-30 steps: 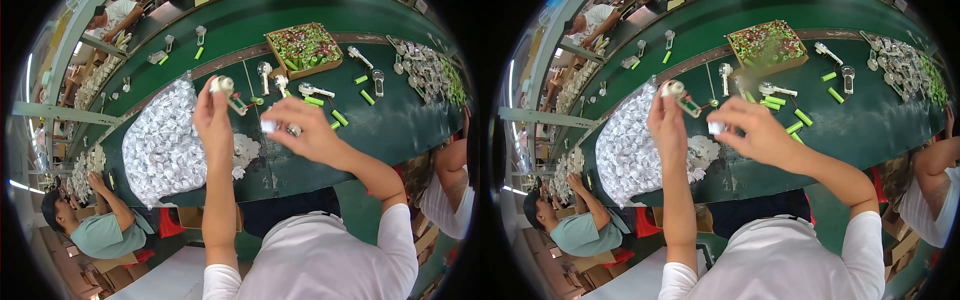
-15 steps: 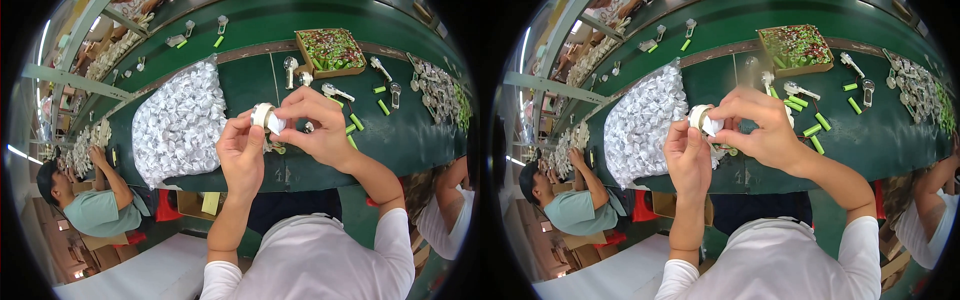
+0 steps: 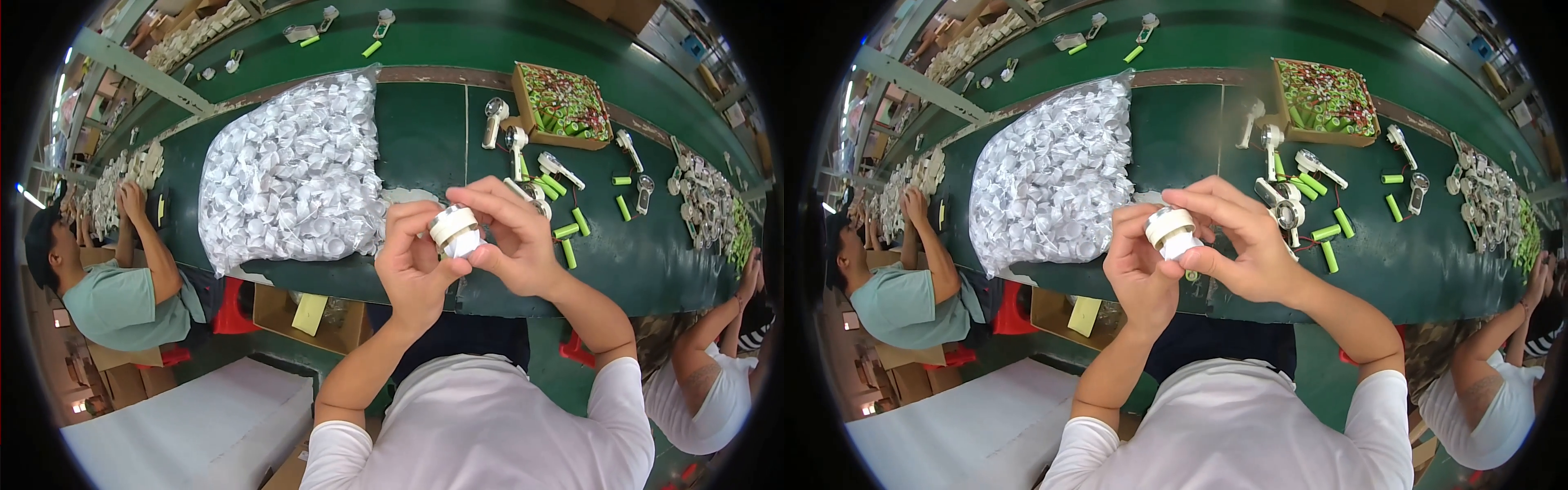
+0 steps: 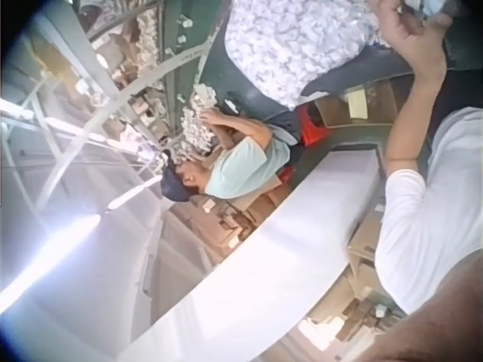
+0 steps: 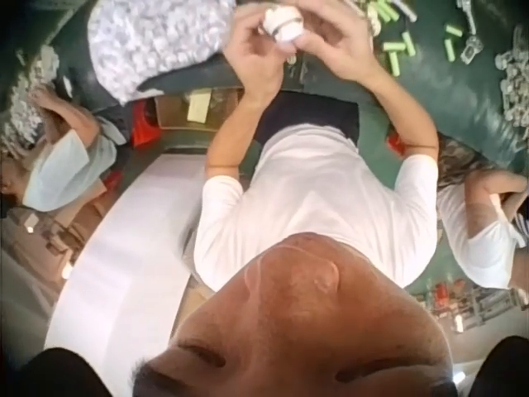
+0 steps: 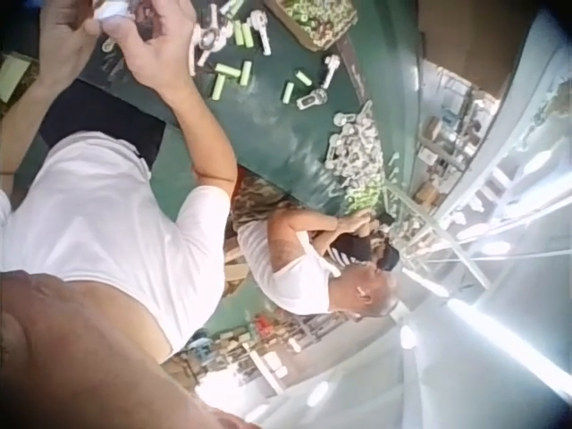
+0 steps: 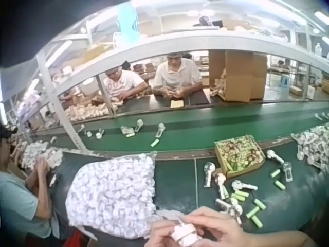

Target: The person assembles small portable fans by hand, inserting lithium batteries and circuit boards into plastic fan housings, then attaching plastic covers and fan blades.

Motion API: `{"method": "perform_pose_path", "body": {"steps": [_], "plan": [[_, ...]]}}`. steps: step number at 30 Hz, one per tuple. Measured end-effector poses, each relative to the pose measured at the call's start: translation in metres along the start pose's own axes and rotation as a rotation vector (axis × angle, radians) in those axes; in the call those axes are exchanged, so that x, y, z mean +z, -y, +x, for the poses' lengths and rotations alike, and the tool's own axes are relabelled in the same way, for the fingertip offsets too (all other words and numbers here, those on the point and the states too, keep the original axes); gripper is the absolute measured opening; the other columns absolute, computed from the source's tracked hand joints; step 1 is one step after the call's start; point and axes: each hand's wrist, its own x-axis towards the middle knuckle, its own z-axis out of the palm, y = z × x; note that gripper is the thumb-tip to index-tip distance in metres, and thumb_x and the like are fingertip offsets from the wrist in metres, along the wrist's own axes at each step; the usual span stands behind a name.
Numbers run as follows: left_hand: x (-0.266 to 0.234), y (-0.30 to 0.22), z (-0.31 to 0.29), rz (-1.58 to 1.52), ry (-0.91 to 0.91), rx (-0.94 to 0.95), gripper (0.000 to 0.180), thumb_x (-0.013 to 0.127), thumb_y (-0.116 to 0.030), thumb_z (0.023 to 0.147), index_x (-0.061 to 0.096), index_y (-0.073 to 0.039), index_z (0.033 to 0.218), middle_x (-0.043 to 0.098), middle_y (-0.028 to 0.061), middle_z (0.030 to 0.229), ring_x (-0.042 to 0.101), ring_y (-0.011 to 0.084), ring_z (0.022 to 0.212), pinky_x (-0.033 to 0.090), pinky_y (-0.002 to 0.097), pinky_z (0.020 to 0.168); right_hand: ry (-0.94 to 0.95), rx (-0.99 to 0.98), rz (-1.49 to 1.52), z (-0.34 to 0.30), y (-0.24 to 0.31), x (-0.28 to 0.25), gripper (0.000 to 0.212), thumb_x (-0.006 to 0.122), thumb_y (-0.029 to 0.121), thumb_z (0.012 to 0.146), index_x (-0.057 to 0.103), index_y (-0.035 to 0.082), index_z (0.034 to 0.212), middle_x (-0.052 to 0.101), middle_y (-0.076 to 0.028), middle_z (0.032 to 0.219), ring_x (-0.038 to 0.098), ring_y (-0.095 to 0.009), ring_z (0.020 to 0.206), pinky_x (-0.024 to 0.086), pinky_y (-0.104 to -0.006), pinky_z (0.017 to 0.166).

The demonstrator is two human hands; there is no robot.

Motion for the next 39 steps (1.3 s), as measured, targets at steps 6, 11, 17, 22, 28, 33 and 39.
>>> {"method": "perform_pose_path", "body": {"steps": [6,11,17,22,28,33,39], "plan": [[0.015,-0.008,0.006,0.163,-0.135,-0.112,0.040,0.077,-0.021,0.088,0.059,0.005,0.113,0.051,0.0114,0.115,0.052,0.0197,0.106,0.044,0.0320,0.093,-0.176,0.153,0.081,-0.001,-0.006,0.013,0.034,0.066,0.005,0.093,0.058,-0.008,0.124,0.057,-0.009,0.107,0.058,-0.014,0.098,0.050,-0.0272,0.083],[0.030,-0.002,0.000,0.648,-0.226,0.213,0.047,0.072,-0.011,0.088,0.052,0.008,0.126,0.053,0.0212,0.126,0.053,0.0350,0.115,0.042,0.0425,0.101,-0.606,0.093,-0.574,0.075,-0.088,-0.032,0.050,0.068,0.022,0.092,0.051,-0.008,0.128,0.070,-0.016,0.102,0.068,-0.020,0.089,0.054,-0.0302,0.078],[-0.039,-0.018,-0.087,1.113,-0.028,0.114,0.026,0.070,0.005,0.083,0.064,0.006,0.108,0.065,0.0203,0.099,0.064,0.0327,0.082,0.053,0.0373,0.068,0.034,0.079,-0.487,0.043,-0.061,-0.009,0.021,0.070,0.009,0.086,0.066,0.000,0.105,0.064,-0.009,0.089,0.063,-0.017,0.073,0.051,-0.0305,0.066],[-0.066,-0.015,-0.065,1.229,0.041,-0.033,0.026,0.064,0.004,0.088,0.062,0.007,0.114,0.058,0.0207,0.117,0.060,0.0342,0.097,0.051,0.0391,0.079,0.473,0.008,-0.704,-0.011,-0.063,0.028,0.038,0.076,0.019,0.082,0.059,0.004,0.112,0.055,-0.014,0.109,0.063,-0.029,0.094,0.055,-0.0396,0.075],[-0.057,-0.005,-0.043,1.295,0.130,0.069,0.020,0.066,0.003,0.086,0.065,0.006,0.106,0.061,0.0186,0.110,0.064,0.0322,0.094,0.052,0.0374,0.082,0.545,0.189,-0.848,-0.016,-0.045,0.023,0.032,0.070,0.017,0.089,0.056,-0.002,0.110,0.063,-0.020,0.088,0.066,-0.040,0.081,0.055,-0.0447,0.072],[0.001,0.024,0.025,0.944,0.217,-0.009,0.020,0.065,-0.004,0.089,0.064,0.005,0.107,0.065,0.0164,0.097,0.067,0.0248,0.078,0.053,0.0349,0.070,0.263,0.561,-0.664,-0.029,-0.031,-0.007,0.032,0.066,0.019,0.091,0.056,-0.010,0.102,0.065,-0.030,0.081,0.067,-0.044,0.079,0.053,-0.0499,0.069],[0.063,0.141,0.152,1.102,0.235,-0.090,0.039,0.066,-0.026,0.090,0.063,0.004,0.116,0.063,0.0242,0.111,0.062,0.0417,0.104,0.051,0.0489,0.085,0.387,0.394,-0.883,-0.031,-0.023,0.008,0.024,0.066,0.011,0.089,0.060,-0.009,0.100,0.066,-0.026,0.081,0.067,-0.043,0.075,0.056,-0.0471,0.065]]}}
